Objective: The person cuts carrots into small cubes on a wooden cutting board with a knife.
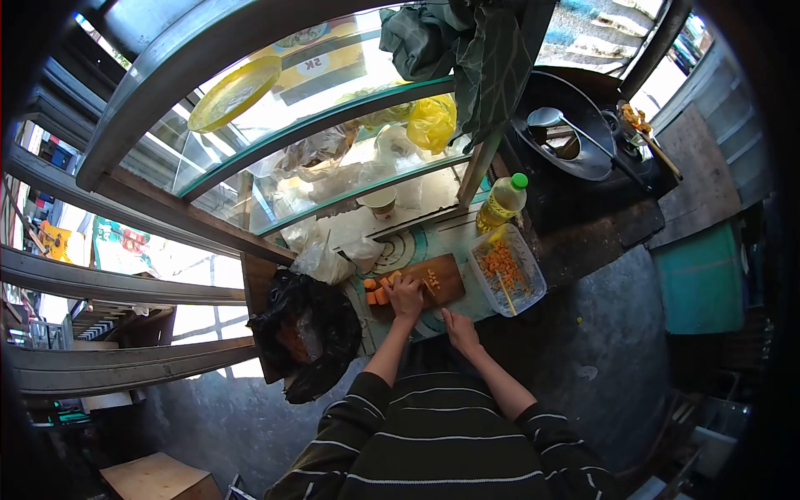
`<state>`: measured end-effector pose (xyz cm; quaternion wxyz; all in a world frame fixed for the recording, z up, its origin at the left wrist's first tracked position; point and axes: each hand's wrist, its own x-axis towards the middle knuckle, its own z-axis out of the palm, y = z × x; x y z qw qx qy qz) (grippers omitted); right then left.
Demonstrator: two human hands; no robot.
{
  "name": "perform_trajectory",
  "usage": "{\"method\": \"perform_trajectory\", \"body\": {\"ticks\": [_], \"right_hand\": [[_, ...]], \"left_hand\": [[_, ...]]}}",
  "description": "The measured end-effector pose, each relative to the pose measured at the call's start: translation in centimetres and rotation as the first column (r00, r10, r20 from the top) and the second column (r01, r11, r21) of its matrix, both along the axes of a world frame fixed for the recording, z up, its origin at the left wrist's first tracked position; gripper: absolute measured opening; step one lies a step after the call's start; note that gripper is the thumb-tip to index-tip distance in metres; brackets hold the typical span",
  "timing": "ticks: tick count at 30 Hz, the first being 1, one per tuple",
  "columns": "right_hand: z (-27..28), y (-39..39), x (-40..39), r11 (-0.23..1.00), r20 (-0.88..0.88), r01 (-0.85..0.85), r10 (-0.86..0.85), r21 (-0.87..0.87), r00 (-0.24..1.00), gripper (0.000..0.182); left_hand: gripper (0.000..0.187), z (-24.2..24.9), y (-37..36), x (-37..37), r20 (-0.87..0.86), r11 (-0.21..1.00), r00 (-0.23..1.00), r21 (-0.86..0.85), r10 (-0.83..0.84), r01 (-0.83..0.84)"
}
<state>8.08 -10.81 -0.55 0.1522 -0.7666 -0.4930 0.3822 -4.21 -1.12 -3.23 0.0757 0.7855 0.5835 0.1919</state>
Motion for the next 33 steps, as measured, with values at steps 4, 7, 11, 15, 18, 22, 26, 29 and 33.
{"method": "perform_trajectory", "body": {"ticks": [4,7,11,15,18,22,26,29,33], "right_hand": [[0.7,0.6,0.2,0.995,0.029,-0.012,0.014,-0.094,0.999,0.058],[0.4,1.9,0.2,0.997,-0.015,0.001,-0.002,-0.073,1.000,0.059],[-0.1,0.9,0.2,0.998,-0.044,-0.026,0.024,-0.049,0.999,0.060],[0.1,0.3,0.2,1.000,-0.014,-0.005,0.005,-0.030,1.000,0.059],[-0.1,1.2,0.1,0.999,0.009,0.002,-0.002,-0.048,1.000,0.059],[-0.5,1.1,0.3,0.999,-0.036,-0.008,0.007,-0.048,0.999,0.057],[0.4,-0.7,0.9,0.999,-0.026,-0.031,0.030,-0.026,0.999,0.057],[1.2,-0.8,0.9,0.995,-0.007,-0.034,0.033,-0.092,0.999,0.056],[0.6,-0.5,0.9,0.994,0.014,-0.050,0.051,-0.100,0.999,0.056]], "left_hand": [[0.007,-0.3,-0.1,0.0,0.011,0.999,1.000,-0.028,0.015,-0.015],[0.008,-0.3,0.0,0.0,-0.015,0.999,1.000,-0.023,0.025,-0.026],[0.009,-0.6,0.1,-0.2,0.012,1.000,1.000,-0.023,0.013,-0.013],[0.011,-0.7,0.0,-0.1,0.044,0.998,0.998,-0.039,0.041,-0.039],[0.011,-0.6,0.1,-0.2,0.049,0.998,0.998,-0.048,0.039,-0.037],[0.012,-0.6,0.1,-0.3,0.053,0.998,0.998,-0.042,0.039,-0.037],[0.011,-1.0,-0.2,0.0,0.057,0.999,0.997,-0.012,0.050,-0.050],[0.010,-0.7,-0.4,-0.1,0.032,0.998,0.998,-0.028,0.058,-0.057],[0.008,-0.4,-0.8,0.4,0.050,0.996,0.995,-0.036,0.088,-0.086]]}}
